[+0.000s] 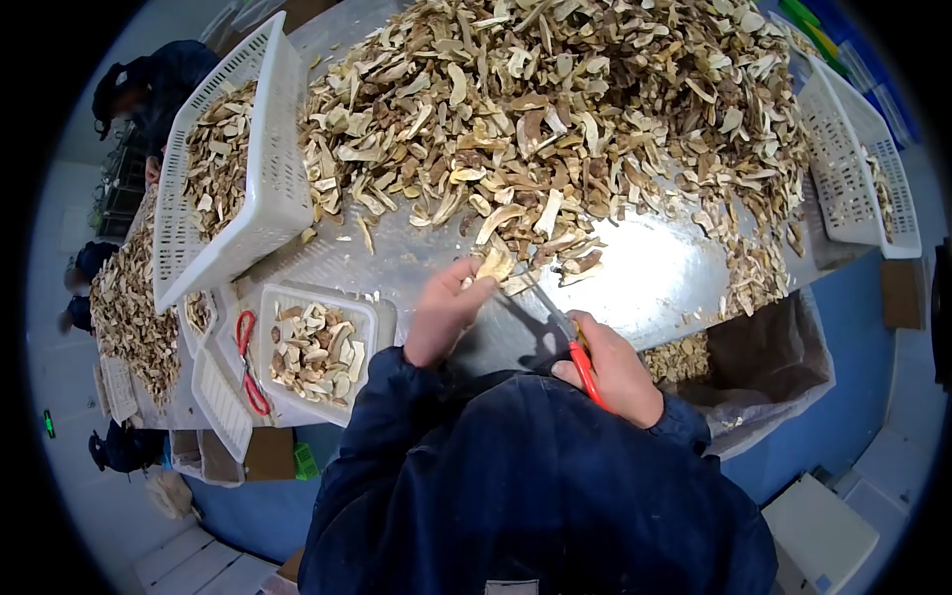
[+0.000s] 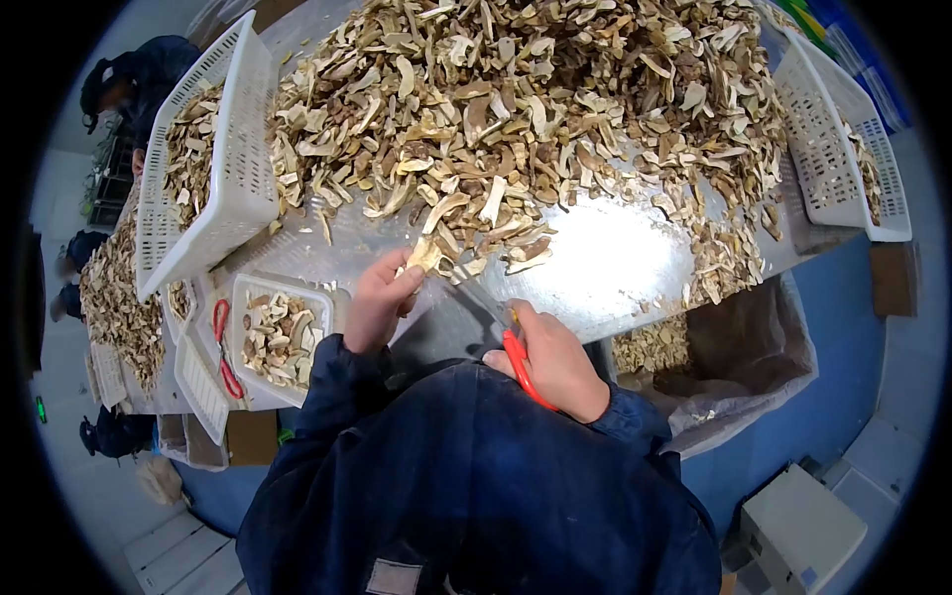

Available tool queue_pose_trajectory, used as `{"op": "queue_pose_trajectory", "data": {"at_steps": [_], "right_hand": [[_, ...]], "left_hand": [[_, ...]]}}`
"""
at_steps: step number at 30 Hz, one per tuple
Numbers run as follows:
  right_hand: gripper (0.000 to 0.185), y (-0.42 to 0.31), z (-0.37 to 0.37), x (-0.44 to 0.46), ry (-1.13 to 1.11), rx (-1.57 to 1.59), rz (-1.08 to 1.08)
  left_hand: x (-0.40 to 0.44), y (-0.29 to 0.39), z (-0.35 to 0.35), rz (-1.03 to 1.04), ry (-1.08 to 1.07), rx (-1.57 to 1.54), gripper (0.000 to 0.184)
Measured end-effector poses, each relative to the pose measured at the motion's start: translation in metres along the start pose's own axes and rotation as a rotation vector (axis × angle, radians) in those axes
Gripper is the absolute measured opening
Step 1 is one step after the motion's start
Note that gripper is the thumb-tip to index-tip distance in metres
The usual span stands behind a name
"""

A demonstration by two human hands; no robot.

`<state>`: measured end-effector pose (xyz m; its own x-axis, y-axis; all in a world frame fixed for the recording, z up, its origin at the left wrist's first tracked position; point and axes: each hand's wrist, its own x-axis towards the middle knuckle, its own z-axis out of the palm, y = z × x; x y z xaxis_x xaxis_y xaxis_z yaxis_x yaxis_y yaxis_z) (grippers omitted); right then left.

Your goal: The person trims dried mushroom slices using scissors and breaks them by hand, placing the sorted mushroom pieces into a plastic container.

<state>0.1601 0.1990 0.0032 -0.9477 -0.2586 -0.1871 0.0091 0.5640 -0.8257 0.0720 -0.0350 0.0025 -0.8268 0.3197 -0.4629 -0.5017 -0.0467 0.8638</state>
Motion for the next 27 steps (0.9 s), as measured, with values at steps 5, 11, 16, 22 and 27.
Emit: {"op": "queue_pose_trajectory", "data": {"at_steps": [5,11,16,22,27], "right_hand": [[0.063,-0.011,0.000,0.000,-0.008,-0.014,0.010],[0.052,-0.011,0.010,-0.002,-0.018,-0.063,0.037],[0.045,-0.002,0.018,-0.003,-0.062,-0.032,0.083],[0.039,-0.006,0.004,-0.002,0.039,0.151,0.116],[0.033,0.008,-0.003,-0.005,0.132,0.156,0.216]], "left_hand": [[-0.003,-0.017,0.018,0.290,0.030,0.352,0.018],[-0.007,-0.014,0.017,0.302,0.009,0.353,0.019],[-0.007,-0.011,-0.004,-0.112,-0.131,0.042,0.021],[-0.004,-0.021,-0.026,-0.047,-0.328,-0.534,0.031],[0.017,-0.034,-0.068,-0.003,-0.132,-0.843,0.026]]}}
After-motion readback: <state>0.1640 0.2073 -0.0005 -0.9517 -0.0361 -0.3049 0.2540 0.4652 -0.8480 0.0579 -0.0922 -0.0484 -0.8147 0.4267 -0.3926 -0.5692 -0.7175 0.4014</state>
